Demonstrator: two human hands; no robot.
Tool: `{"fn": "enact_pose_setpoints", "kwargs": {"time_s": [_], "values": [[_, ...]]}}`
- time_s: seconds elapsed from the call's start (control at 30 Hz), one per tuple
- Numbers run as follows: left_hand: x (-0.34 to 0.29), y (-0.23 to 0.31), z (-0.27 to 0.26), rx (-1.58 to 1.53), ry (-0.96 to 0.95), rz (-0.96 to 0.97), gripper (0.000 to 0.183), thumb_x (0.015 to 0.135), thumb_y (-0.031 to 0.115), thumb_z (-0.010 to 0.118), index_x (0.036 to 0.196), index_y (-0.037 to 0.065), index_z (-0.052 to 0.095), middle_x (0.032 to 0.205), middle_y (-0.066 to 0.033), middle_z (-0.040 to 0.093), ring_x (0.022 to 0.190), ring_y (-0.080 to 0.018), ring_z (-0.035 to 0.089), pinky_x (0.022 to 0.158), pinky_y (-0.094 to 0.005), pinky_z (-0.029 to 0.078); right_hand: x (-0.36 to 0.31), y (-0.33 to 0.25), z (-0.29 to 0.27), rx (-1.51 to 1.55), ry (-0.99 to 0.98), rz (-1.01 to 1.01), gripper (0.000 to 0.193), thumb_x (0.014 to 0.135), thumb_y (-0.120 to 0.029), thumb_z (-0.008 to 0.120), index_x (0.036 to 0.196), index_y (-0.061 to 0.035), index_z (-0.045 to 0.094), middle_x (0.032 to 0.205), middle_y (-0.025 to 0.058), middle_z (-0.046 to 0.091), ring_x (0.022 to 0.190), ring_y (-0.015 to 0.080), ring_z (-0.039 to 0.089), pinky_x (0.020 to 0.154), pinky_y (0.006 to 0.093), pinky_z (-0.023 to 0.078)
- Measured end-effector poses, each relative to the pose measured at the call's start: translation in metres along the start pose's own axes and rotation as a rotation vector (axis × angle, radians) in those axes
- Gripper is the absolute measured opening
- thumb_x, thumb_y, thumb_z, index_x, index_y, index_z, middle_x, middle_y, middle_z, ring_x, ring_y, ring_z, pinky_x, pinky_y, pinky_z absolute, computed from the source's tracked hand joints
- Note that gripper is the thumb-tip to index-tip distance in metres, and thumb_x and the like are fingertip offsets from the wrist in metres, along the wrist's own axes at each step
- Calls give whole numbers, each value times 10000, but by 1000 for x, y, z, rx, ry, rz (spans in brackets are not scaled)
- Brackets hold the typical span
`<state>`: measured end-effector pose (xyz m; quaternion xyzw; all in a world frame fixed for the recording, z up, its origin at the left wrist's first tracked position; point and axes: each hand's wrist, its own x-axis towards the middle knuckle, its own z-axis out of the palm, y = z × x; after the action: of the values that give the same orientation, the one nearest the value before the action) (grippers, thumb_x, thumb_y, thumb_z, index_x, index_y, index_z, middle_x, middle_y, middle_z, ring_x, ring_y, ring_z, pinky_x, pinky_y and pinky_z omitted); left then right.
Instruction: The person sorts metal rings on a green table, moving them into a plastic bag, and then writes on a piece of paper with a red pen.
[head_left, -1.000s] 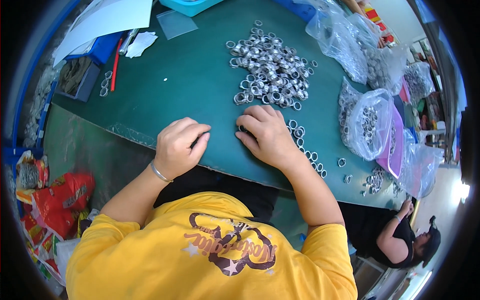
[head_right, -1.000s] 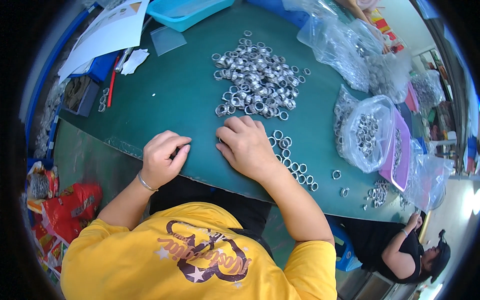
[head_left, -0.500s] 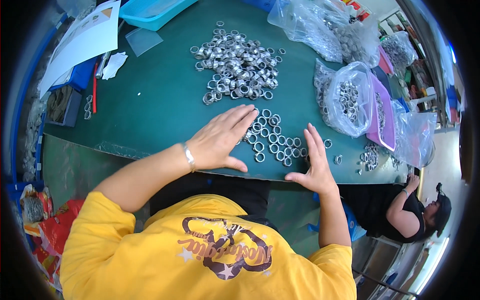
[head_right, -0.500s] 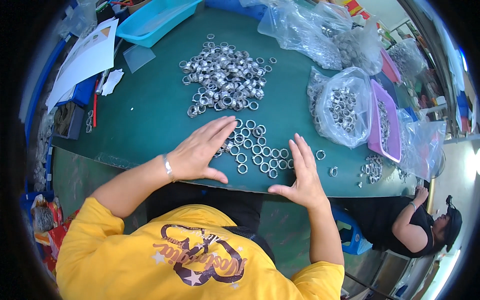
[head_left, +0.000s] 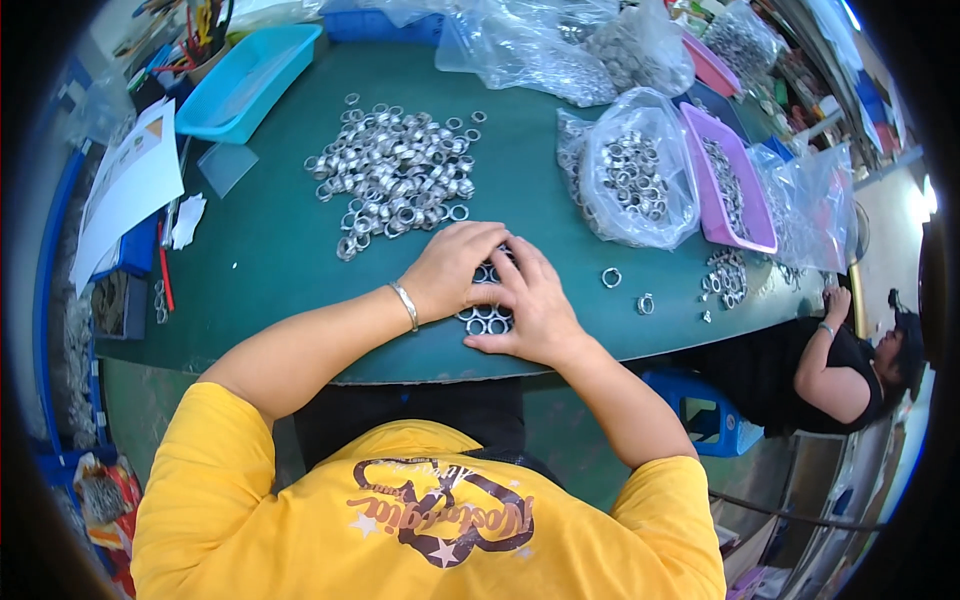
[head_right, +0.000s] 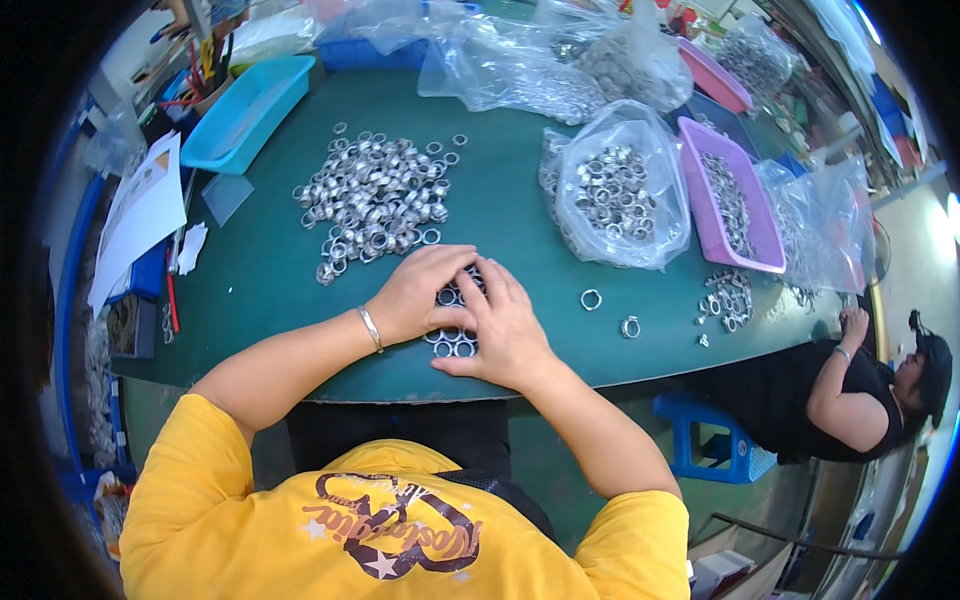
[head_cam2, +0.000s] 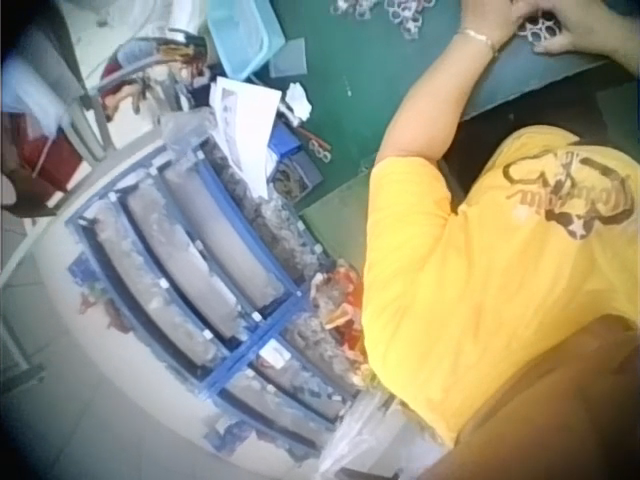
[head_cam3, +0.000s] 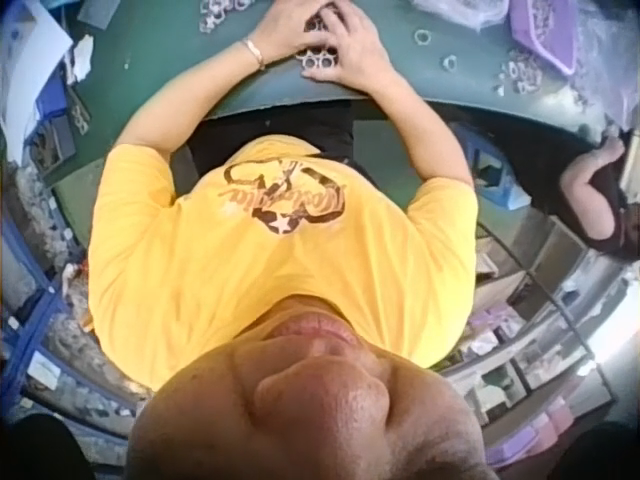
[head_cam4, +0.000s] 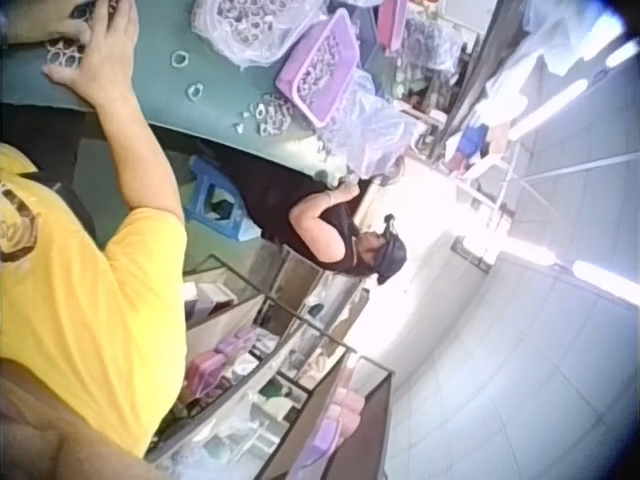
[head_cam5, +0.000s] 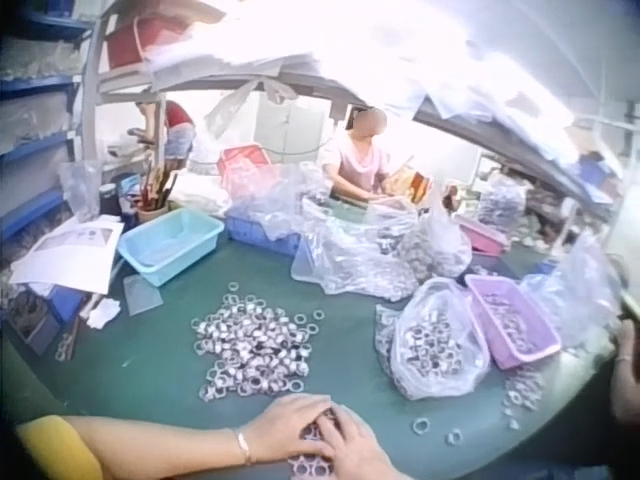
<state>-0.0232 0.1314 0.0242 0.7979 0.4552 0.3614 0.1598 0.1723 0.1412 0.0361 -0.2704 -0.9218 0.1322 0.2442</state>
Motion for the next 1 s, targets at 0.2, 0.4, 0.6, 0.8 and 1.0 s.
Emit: {"fn": "enact_pose_setpoints", "kwargs": {"time_s": [0.2, 0.4, 0.6, 0.8, 1.0], "values": [[22, 10, 14, -178, 248, -341, 344, 975, 293, 513, 966, 10, 709, 1058, -158, 698, 1023, -330, 638, 910, -417, 476, 6, -9, 10, -57, 96, 132, 939, 571, -423, 851, 1320, -10, 464, 1341, 292, 429, 1240, 446, 441, 1038, 525, 364], [26, 24, 34, -167, 285, -311, 352, 982, 272, 490, 1035, -8, 696, 1130, -172, 682, 1069, -310, 631, 949, -377, 470, 7, 4, 30, -92, 328, 267, 603, 707, -226, 764, 1220, -32, 515, 1260, 205, 516, 1122, 392, 499, 926, 513, 391], [52, 43, 55, -901, 523, -641, 323, 980, 234, 514, 1094, -23, 673, 1101, -116, 671, 993, -179, 627, 876, -285, 482, 25, 7, 38, 416, 612, 614, 496, 755, -101, 700, 1208, -8, 520, 1156, 181, 587, 1064, 355, 573, 921, 432, 455], [65, 60, 54, -1399, 613, -824, 318, 967, 152, 507, 1191, -48, 610, 1123, -122, 635, 981, -183, 622, 864, -294, 505, 26, 7, 28, 850, 812, 573, 352, 812, -59, 651, 1154, -5, 583, 1075, 124, 625, 1037, 248, 598, 919, 334, 478], [93, 82, 49, -1203, 603, -575, 290, 986, 149, 484, 1136, -38, 648, 1111, -124, 666, 1004, -171, 622, 877, -278, 499, 41, 4, -4, 887, 1038, 520, 168, 868, -13, 649, 1032, 22, 632, 1051, 93, 651, 1002, 173, 594, 921, 308, 468]]}}
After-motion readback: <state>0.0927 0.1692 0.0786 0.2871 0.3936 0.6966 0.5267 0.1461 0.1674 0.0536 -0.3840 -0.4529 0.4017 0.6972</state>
